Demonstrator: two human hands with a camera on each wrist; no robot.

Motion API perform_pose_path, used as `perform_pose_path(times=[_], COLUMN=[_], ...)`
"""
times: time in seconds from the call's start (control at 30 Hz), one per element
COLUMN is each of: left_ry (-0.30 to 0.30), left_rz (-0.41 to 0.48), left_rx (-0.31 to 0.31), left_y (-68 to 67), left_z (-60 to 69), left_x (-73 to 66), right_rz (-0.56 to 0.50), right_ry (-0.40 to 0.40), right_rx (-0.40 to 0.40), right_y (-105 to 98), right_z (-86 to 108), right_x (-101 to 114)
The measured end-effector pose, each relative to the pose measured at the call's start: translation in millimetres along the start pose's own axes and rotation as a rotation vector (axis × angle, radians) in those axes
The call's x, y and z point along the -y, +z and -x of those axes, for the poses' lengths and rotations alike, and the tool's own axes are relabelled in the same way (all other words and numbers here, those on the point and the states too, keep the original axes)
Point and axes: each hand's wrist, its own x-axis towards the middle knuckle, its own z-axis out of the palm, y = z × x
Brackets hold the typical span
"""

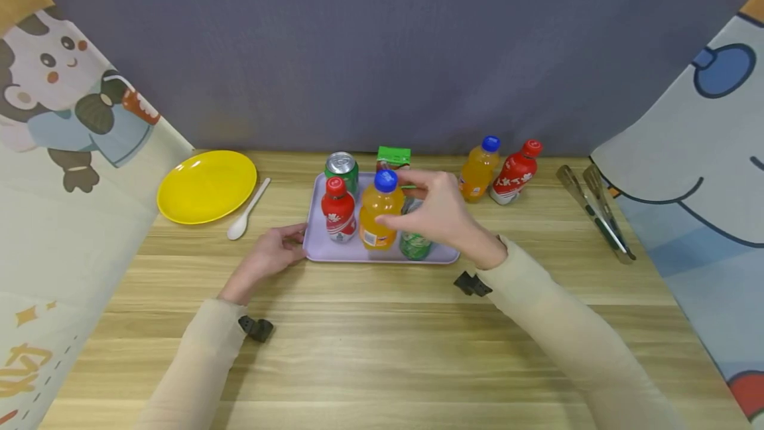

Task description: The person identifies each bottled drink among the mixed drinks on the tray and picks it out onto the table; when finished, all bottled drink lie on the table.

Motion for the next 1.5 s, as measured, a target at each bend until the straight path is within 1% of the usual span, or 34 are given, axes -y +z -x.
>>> perform_pose_path(times=[0.17,0.4,0.53,0.67,0.77,1.03,1.33,1.5], left_ry=[0.002,0.003,0.007,0.015,0.026,0.007,0.014,0.023], left_rz=[-0.001,-0.008,-0.027,-0.028,-0.029,-0.018,-0.033,-0.037], left_rx=[0.003,0.005,0.006,0.001,0.001,0.015,0.01,0.003], left_y=[0.2,-0.8,-0.9,-1.3,-1.7,-1.8,-1.7,-1.8], left_z=[-0.5,-0.6,-1.5,-2.0,-2.1,-1.3,-2.3,-2.2], left_x=[0.5,1.1,1.9,2.4,3.1,2.2,2.3,2.4], right_rz=[-0.016,0.002,-0.047,-0.093,-0.093,-0.047,-0.026,-0.022], right_ry=[-0.034,-0.058,-0.089,-0.095,-0.078,-0.095,-0.073,-0.042], right_rx=[-0.031,-0.081,-0.118,-0.137,-0.144,-0.177,-0.275,-0.303], right_y=[-7.6,-21.5,-30.5,-38.0,-42.1,-51.7,-67.7,-78.2], right_z=[0.5,-1.6,-3.0,-3.7,-3.1,3.4,11.2,15.7], right_x=[7.0,13.8,16.4,20.5,23.7,41.8,34.5,26.3])
